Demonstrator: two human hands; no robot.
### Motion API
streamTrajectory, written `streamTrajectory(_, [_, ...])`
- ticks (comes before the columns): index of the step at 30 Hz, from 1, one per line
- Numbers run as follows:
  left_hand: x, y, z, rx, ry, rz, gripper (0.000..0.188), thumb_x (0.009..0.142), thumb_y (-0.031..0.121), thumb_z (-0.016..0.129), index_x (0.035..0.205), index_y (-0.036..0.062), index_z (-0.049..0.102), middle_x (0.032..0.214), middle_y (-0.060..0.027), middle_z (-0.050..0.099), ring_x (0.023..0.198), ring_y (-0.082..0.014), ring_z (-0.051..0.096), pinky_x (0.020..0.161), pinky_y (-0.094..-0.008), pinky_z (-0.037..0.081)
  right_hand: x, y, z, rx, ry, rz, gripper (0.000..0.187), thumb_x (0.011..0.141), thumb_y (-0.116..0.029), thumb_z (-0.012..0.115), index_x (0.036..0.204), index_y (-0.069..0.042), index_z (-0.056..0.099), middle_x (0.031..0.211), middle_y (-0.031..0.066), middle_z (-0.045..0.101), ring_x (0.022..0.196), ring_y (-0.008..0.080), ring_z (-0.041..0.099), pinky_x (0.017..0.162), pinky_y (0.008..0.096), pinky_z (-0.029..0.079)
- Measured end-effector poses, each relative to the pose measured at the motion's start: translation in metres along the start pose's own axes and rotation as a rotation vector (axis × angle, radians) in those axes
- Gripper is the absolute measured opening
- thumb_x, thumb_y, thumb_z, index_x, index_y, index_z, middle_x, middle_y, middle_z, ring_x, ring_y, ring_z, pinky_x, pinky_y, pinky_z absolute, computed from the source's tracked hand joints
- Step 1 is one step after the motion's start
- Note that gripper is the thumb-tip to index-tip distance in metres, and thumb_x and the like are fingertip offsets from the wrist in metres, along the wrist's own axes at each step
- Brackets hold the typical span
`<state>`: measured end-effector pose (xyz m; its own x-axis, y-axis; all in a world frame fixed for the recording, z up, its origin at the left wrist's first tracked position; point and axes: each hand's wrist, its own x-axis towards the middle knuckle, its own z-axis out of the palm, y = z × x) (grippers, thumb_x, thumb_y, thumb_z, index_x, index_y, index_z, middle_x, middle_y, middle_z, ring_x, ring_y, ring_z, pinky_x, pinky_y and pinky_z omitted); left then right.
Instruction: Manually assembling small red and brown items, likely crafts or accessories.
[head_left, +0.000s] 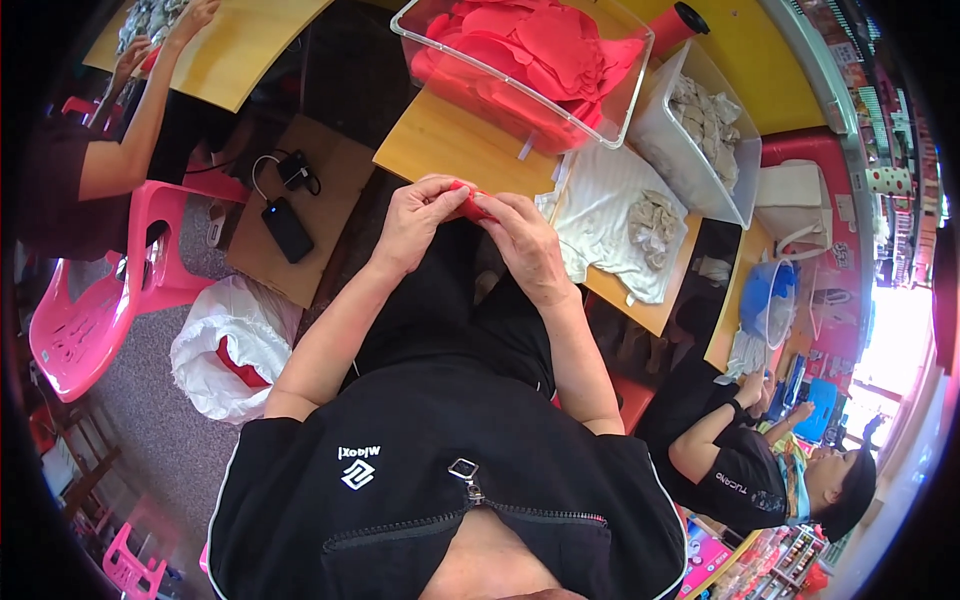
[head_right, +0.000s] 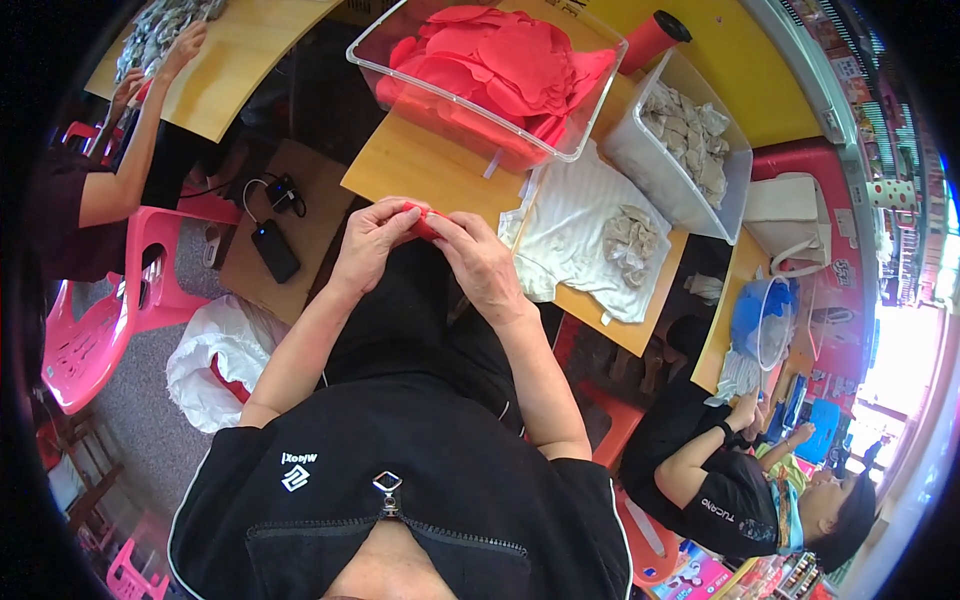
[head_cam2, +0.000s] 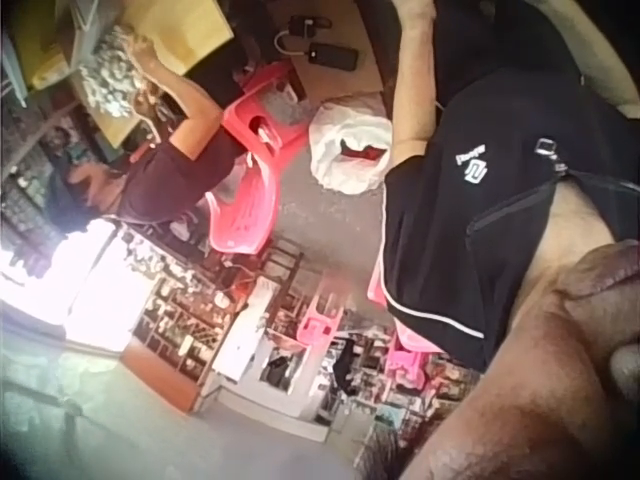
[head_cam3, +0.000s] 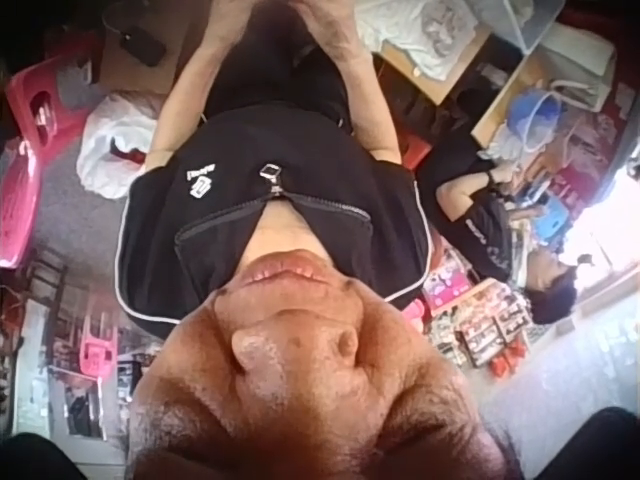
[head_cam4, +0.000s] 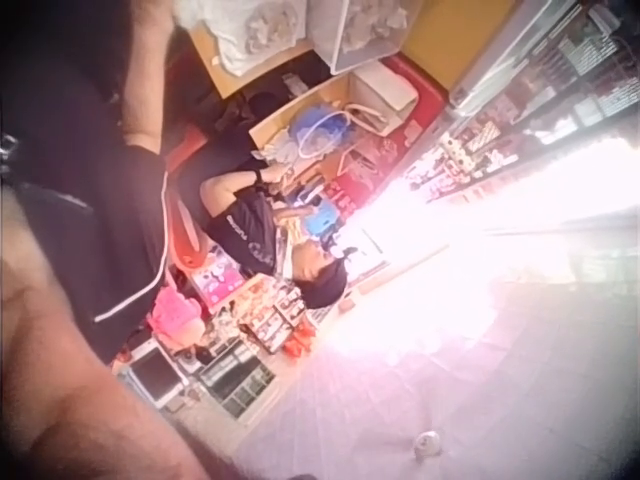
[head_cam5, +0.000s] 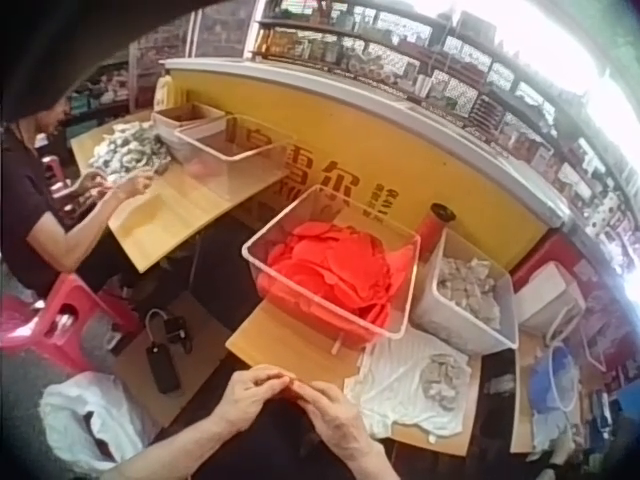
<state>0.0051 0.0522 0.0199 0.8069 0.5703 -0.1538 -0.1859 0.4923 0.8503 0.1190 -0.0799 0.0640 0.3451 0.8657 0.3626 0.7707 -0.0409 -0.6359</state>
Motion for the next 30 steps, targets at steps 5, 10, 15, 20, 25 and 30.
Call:
streamTrajectory(5, [-0.005,-0.007,0.009,-0.201,0.044,-0.007,0.019,0.092,0.011,0.059,0.103,-0.0027,0.066,0.104,-0.0080,0.062,0.092,-0.0161,0.063,0.083,-0.0277,0.054,-0.001,0.001,-0.001,0.017,-0.022,0.099,0.032,0.077,-0.004,0.069,0.108,-0.007,0.063,0.102,0.0135,0.059,0.092,0.0293,0.061,0.077,0.0354,0.051])
streamTrajectory(10, [-0.006,-0.006,0.013,-0.194,0.016,0.056,0.018,0.093,0.011,0.058,0.102,-0.0010,0.066,0.108,-0.0088,0.062,0.095,-0.0160,0.063,0.085,-0.0296,0.053,-0.001,0.001,-0.007,-0.025,-0.113,0.091,0.030,0.077,-0.005,0.070,0.107,-0.006,0.064,0.100,0.0127,0.059,0.092,0.0287,0.060,0.075,0.0349,0.051])
streamTrajectory(15, [-0.004,-0.002,0.018,-0.263,0.080,0.014,0.026,0.094,0.017,0.057,0.116,0.0020,0.060,0.109,-0.0069,0.061,0.098,-0.0149,0.061,0.082,-0.0274,0.052,0.006,0.002,-0.007,0.056,-0.026,0.113,0.026,0.078,-0.005,0.070,0.104,-0.004,0.064,0.101,0.0141,0.059,0.091,0.0301,0.060,0.075,0.0343,0.050])
streamTrajectory(20, [-0.005,-0.004,0.000,-0.173,0.219,-0.006,0.030,0.098,0.024,0.050,0.121,0.0054,0.055,0.105,-0.0061,0.061,0.096,-0.0147,0.060,0.083,-0.0295,0.050,0.025,0.002,-0.002,-0.019,0.484,0.115,0.024,0.079,-0.001,0.068,0.103,-0.002,0.064,0.102,0.0146,0.060,0.092,0.0268,0.060,0.078,0.0327,0.049])
streamTrajectory(25, [-0.010,-0.014,-0.005,-0.110,0.232,-0.086,0.028,0.098,0.025,0.050,0.117,0.0051,0.057,0.101,-0.0052,0.062,0.092,-0.0132,0.061,0.081,-0.0285,0.050,0.016,0.039,0.022,-0.236,0.179,0.118,0.024,0.078,0.001,0.067,0.101,-0.003,0.063,0.096,0.0143,0.060,0.090,0.0306,0.059,0.079,0.0361,0.049])
streamTrajectory(30, [-0.019,-0.022,-0.002,0.025,0.212,-0.038,0.024,0.096,0.017,0.053,0.114,0.0020,0.060,0.096,-0.0039,0.063,0.088,-0.0105,0.060,0.079,-0.0244,0.049,0.030,0.033,0.013,-0.242,0.437,0.020,0.023,0.079,0.000,0.066,0.102,-0.004,0.064,0.101,0.0147,0.059,0.090,0.0321,0.060,0.076,0.0369,0.049])
